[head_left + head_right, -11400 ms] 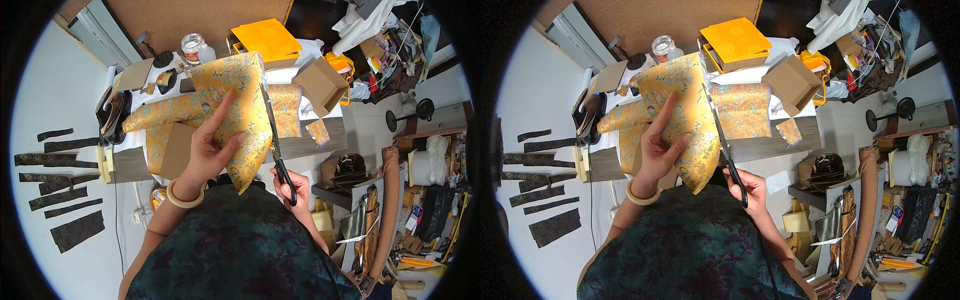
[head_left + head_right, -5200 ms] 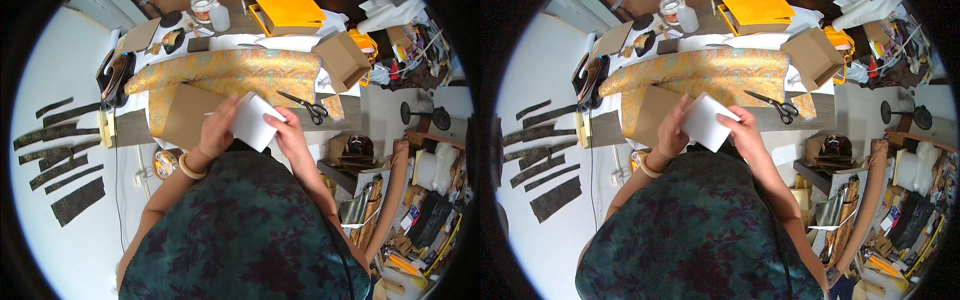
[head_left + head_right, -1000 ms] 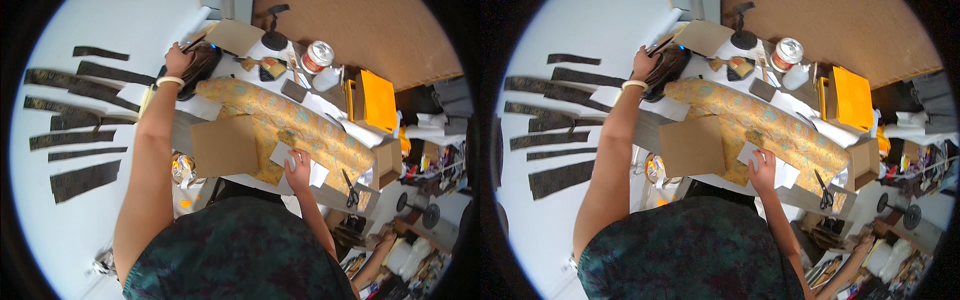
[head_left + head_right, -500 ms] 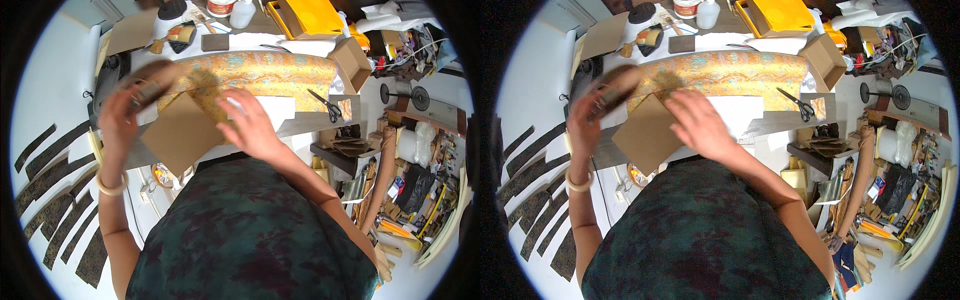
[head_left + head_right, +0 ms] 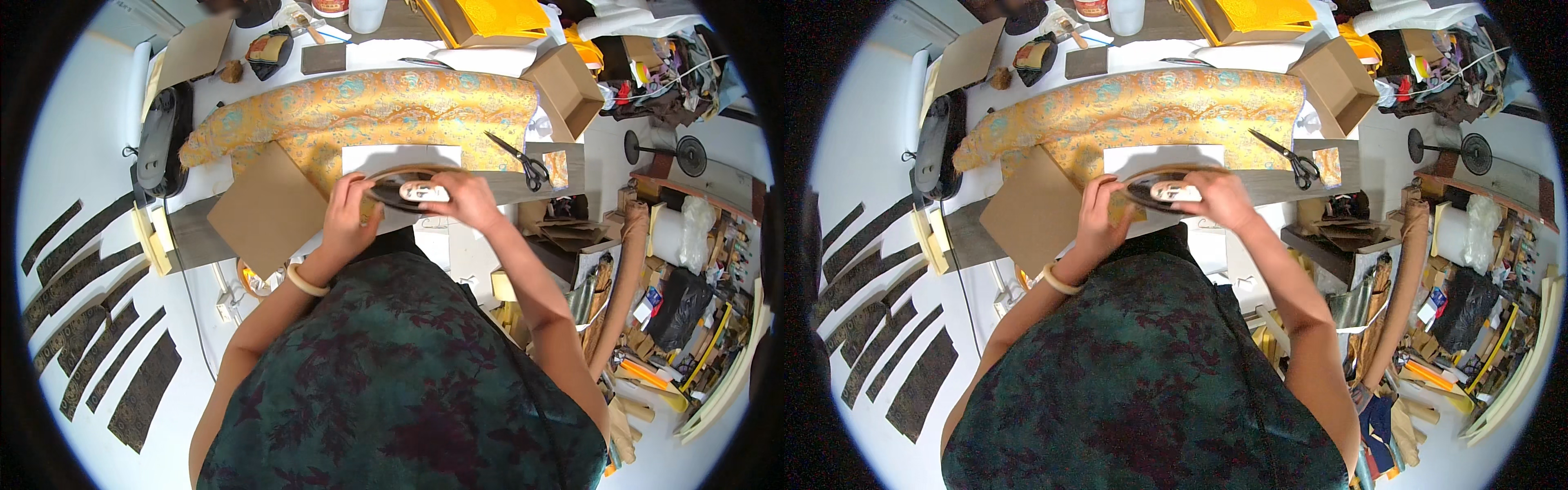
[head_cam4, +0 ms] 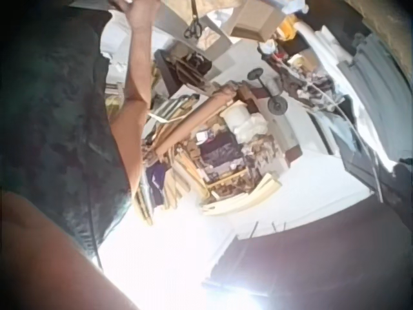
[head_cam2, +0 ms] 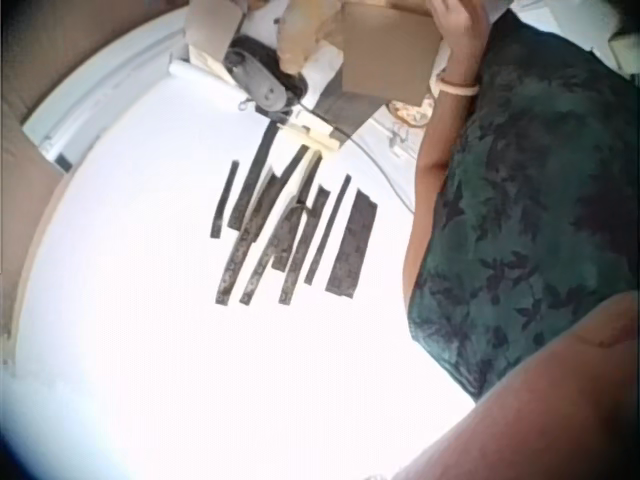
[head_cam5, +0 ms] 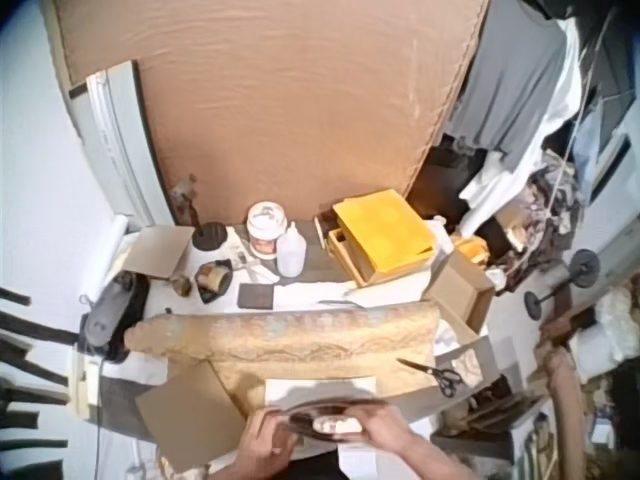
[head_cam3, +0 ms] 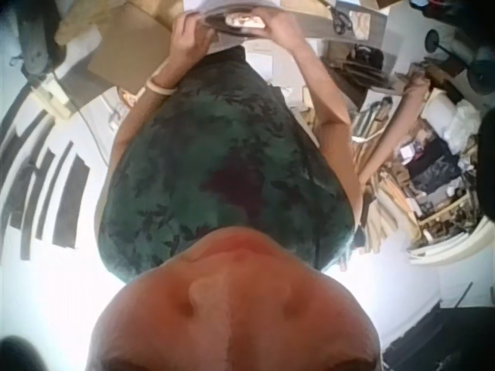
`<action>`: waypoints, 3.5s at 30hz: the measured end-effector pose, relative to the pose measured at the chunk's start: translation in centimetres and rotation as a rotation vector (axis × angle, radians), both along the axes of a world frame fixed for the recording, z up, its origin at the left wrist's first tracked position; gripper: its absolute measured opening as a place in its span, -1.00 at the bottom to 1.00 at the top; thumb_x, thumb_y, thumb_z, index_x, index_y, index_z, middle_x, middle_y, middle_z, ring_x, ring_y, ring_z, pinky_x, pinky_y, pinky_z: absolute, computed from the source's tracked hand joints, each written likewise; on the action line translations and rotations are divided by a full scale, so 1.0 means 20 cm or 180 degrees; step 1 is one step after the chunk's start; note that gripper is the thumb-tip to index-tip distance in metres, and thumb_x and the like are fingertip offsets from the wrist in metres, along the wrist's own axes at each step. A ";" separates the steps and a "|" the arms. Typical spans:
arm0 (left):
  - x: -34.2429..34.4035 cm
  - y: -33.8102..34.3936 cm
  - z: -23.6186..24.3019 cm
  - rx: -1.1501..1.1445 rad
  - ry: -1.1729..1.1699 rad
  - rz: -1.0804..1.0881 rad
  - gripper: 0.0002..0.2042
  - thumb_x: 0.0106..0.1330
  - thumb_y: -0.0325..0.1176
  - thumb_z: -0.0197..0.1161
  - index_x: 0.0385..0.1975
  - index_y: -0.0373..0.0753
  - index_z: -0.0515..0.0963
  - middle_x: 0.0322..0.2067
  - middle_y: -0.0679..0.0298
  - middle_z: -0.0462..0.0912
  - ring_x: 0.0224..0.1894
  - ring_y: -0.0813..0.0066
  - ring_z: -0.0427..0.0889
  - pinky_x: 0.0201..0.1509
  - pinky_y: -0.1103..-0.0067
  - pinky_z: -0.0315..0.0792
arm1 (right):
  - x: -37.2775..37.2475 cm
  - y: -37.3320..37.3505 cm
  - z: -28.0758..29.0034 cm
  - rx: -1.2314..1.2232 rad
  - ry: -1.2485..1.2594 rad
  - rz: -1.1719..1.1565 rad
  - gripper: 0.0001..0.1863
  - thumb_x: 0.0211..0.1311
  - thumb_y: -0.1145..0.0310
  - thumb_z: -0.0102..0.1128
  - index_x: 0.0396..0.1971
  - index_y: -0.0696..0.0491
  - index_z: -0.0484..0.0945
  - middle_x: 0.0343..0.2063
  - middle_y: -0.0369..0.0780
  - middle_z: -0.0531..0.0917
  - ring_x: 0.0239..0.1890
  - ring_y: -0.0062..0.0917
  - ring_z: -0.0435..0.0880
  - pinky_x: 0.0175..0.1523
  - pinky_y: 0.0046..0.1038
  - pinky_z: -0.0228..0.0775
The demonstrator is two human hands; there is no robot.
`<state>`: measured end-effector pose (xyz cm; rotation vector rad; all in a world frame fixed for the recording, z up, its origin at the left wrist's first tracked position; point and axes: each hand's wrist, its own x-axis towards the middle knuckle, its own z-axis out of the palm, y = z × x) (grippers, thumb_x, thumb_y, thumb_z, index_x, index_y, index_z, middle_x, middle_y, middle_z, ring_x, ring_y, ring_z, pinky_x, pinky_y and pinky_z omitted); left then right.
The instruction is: The person cuts a piece of patterned yellow fabric with scissors, then irons it on a worktable. They place a cardboard template on the fabric, trim the edges, and iron the fabric again. The person repeats cutting and ironing steps while handling the fabric and cardboard pieces.
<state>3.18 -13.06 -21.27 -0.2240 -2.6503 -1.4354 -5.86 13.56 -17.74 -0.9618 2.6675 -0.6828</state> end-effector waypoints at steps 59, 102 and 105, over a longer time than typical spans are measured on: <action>0.20 -0.17 -0.46 -0.0656 -0.0411 0.1054 -0.68 0.13 -0.60 0.27 -0.07 -0.34 0.58 0.01 -0.03 0.61 0.08 -0.14 0.56 0.20 0.15 0.49 | -0.11 -0.50 -0.30 0.0997 0.0278 0.0422 -0.42 0.29 -0.19 0.33 -0.14 0.11 0.59 -0.46 -0.06 0.77 -0.45 -0.23 0.80 -0.34 -0.20 0.66; 0.14 -0.01 -0.58 -0.1427 -0.0914 -0.0422 -0.35 0.23 -0.37 0.36 0.37 -0.34 0.40 0.51 -0.18 0.18 0.54 -0.23 0.17 0.59 0.06 0.14 | -0.24 0.00 -0.26 0.1124 0.0538 0.0348 -0.40 0.31 -0.28 0.26 -0.18 0.04 0.61 -0.52 -0.10 0.75 -0.47 -0.23 0.79 -0.36 -0.21 0.65; 0.14 -0.02 -0.58 -0.1564 -0.1088 -0.0478 -0.33 0.23 -0.35 0.37 0.38 -0.34 0.39 0.52 -0.17 0.17 0.55 -0.22 0.15 0.61 0.01 0.08 | -0.30 0.08 -0.27 0.1115 0.0439 0.0308 -0.41 0.29 -0.29 0.29 -0.21 0.03 0.61 -0.54 -0.11 0.74 -0.50 -0.24 0.78 -0.38 -0.21 0.64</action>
